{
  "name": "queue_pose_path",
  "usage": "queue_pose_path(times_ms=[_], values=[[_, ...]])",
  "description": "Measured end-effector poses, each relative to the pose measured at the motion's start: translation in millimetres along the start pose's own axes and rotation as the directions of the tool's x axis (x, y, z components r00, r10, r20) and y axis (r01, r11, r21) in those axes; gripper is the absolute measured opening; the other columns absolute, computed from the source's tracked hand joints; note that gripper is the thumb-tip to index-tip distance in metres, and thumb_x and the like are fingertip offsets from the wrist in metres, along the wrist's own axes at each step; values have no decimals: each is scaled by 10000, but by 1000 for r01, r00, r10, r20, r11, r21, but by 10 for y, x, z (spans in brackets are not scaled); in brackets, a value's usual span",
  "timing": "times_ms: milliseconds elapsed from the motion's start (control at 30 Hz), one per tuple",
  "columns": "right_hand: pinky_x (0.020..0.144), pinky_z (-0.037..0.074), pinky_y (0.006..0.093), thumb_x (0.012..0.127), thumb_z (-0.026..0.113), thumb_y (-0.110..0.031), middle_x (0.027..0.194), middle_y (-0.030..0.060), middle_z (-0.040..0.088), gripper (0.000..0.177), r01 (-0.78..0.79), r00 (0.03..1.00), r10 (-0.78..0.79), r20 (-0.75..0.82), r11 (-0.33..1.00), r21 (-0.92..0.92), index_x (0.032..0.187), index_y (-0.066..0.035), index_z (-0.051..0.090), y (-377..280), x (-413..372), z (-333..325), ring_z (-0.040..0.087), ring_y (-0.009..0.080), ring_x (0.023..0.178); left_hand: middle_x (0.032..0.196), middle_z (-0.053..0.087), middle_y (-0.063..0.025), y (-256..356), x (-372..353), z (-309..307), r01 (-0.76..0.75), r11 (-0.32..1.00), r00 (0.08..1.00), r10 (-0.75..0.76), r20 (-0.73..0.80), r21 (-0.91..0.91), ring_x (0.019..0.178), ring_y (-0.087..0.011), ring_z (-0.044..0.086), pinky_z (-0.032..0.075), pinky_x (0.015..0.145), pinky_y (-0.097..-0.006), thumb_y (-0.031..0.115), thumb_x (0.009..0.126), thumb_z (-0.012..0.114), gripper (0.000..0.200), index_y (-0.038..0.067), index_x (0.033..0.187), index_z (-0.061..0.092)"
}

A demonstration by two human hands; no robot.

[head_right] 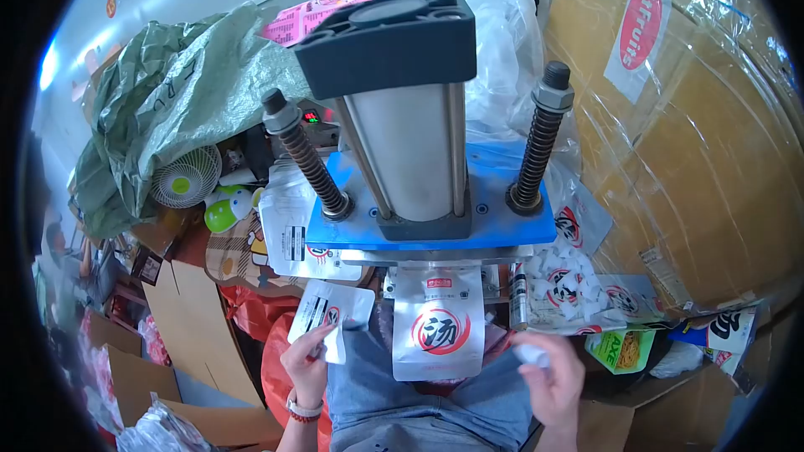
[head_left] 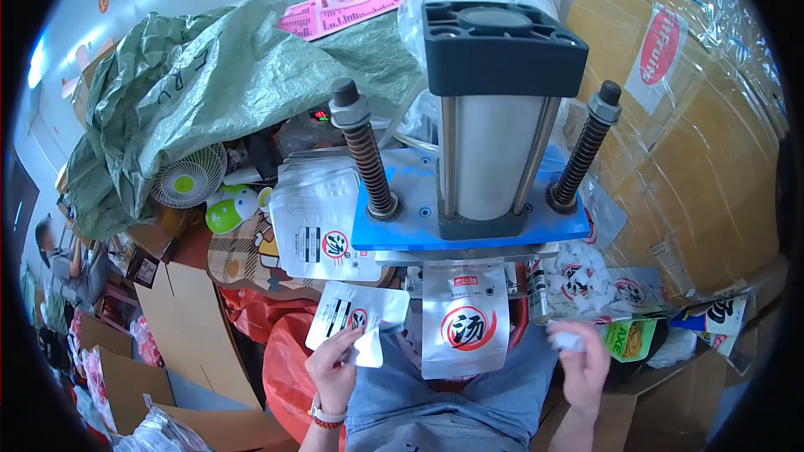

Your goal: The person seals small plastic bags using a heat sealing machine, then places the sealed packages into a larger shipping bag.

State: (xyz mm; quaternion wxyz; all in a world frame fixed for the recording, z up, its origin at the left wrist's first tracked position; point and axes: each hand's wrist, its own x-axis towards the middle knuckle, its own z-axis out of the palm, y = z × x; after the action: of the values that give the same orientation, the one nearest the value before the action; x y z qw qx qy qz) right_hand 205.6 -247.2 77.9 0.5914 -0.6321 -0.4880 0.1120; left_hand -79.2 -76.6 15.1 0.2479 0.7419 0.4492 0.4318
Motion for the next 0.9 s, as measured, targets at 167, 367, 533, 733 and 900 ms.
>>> queue_pose_path(times_ms=[167,367,533,733,900], values=[[633,503,283,712,876,-191,810,86,648,456,199,969,-200,146,980,28,1043,-25,609,29,-98,394,638,177,695,968,746,-54,309,-21,33,-211,971,977,207,45,116,991,-240,701,563,792,-314,-140,664,626,344,57,924,734],[531,415,286,672,854,-224,719,13,543,452,613,726,-450,519,765,-195,1060,-56,692,-85,204,572,557,160,621,928,747,-44,523,15,21,-510,851,850,476,225,124,920,-234,720,580,742,-307,-69,662,685,286,64,910,740],[562,434,292,719,829,-252,736,18,520,472,507,787,-413,458,856,-99,1107,-25,684,-311,189,431,507,180,615,872,741,-89,563,8,52,-359,889,797,451,403,-285,761,-249,726,579,657,-299,45,790,702,184,34,970,740],[809,453,336,782,784,-204,999,113,607,568,-23,974,88,210,956,-293,1271,-14,566,-98,199,-76,563,234,884,821,711,-15,182,29,784,618,721,692,-309,652,-313,708,-42,614,496,598,-226,158,900,717,205,-39,956,731],[991,389,425,911,619,-168,1221,189,559,421,13,999,24,48,761,-649,1289,-1,535,552,413,-187,507,367,1128,858,719,-63,265,457,1148,730,444,676,-355,646,-519,739,-80,649,516,619,-236,181,912,688,234,-50,944,711]])
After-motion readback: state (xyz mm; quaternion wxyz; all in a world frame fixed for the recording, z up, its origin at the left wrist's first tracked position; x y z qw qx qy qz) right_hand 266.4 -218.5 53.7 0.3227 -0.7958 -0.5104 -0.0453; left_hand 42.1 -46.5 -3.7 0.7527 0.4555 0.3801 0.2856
